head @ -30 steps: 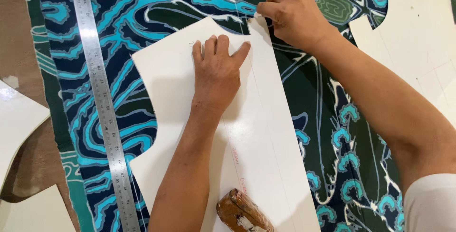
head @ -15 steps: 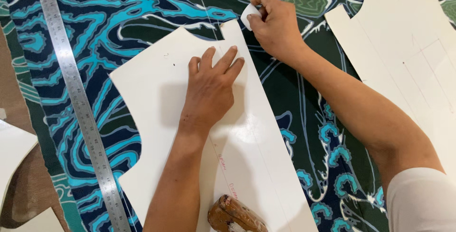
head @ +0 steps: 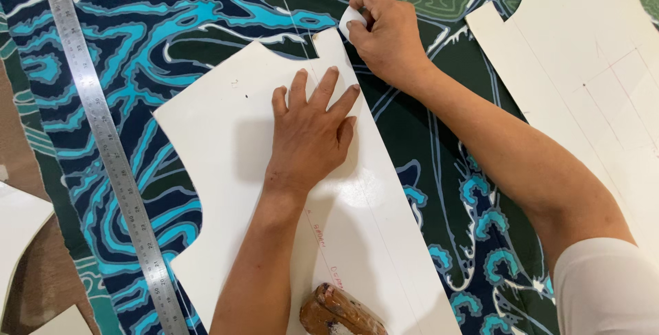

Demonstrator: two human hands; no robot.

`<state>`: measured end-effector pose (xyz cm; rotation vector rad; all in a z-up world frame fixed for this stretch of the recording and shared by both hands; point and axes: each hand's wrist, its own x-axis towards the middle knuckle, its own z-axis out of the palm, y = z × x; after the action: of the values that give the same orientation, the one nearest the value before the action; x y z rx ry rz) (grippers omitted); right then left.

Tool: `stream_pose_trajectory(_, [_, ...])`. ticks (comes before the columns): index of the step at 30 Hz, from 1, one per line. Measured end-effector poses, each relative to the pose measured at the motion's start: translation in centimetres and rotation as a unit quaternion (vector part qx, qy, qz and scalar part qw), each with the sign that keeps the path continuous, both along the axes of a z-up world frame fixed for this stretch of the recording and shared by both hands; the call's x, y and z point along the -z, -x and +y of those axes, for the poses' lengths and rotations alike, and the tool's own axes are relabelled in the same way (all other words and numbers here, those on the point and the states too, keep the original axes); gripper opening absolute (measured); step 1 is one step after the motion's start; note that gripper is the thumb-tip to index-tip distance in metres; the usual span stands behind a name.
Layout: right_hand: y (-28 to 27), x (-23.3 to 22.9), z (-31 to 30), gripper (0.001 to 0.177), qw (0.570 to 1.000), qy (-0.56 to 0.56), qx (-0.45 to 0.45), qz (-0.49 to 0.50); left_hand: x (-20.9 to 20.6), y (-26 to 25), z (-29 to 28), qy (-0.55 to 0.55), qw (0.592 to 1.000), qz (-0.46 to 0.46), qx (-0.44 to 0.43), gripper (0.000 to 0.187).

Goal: The person places paper pattern pieces on a patterned fabric, aligns them, and uses a ruler and chalk to trace and mark the fabric along the pattern edges. The person adjusts the pattern and ruler repeatedly to ensure accurate marking.

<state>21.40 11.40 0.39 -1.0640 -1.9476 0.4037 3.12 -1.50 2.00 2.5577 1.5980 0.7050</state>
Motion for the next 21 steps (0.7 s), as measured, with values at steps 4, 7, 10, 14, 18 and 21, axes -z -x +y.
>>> stream_pose_trajectory(4, [-0.2, 0.9, 0.4, 0.013, 0.998, -0.044, 0.006, -0.046, 0.0, 0.0, -0.1, 0.007, 1.0, -0.004, 0.001, 0.038])
stream_pose_trajectory(7, [0.6, 1.1, 0.9, 0.014, 0.986, -0.137, 0.035, -0.086, 0.0, 0.0, -0.1, 0.002, 1.0, 0.001, 0.0, 0.039])
stream_pose_trajectory(10, [1.8, -0.4, 1.0, 0.014, 0.981, -0.171, 0.042, -0.078, -0.2, -0.1, -0.1, -0.012, 1.0, 0.003, 0.002, 0.039])
stream_pose_trajectory(14, [0.4, -4.3, -2.4, 0.014, 0.991, -0.122, 0.03, 0.047, -0.3, 0.1, -0.1, -0.031, 0.999, 0.002, 0.011, 0.039])
stream_pose_trajectory(18, [-5.8, -6.9, -14.2, 0.019, 0.997, -0.023, 0.056, 0.057, 0.2, 0.3, -0.3, -0.048, 0.999, 0.011, 0.014, 0.04])
stream_pose_trajectory(21, [-10.3, -7.0, -25.2, 0.026, 0.989, 0.029, 0.134, -0.053, 0.1, 0.4, -0.2, -0.049, 0.999, 0.015, 0.014, 0.04])
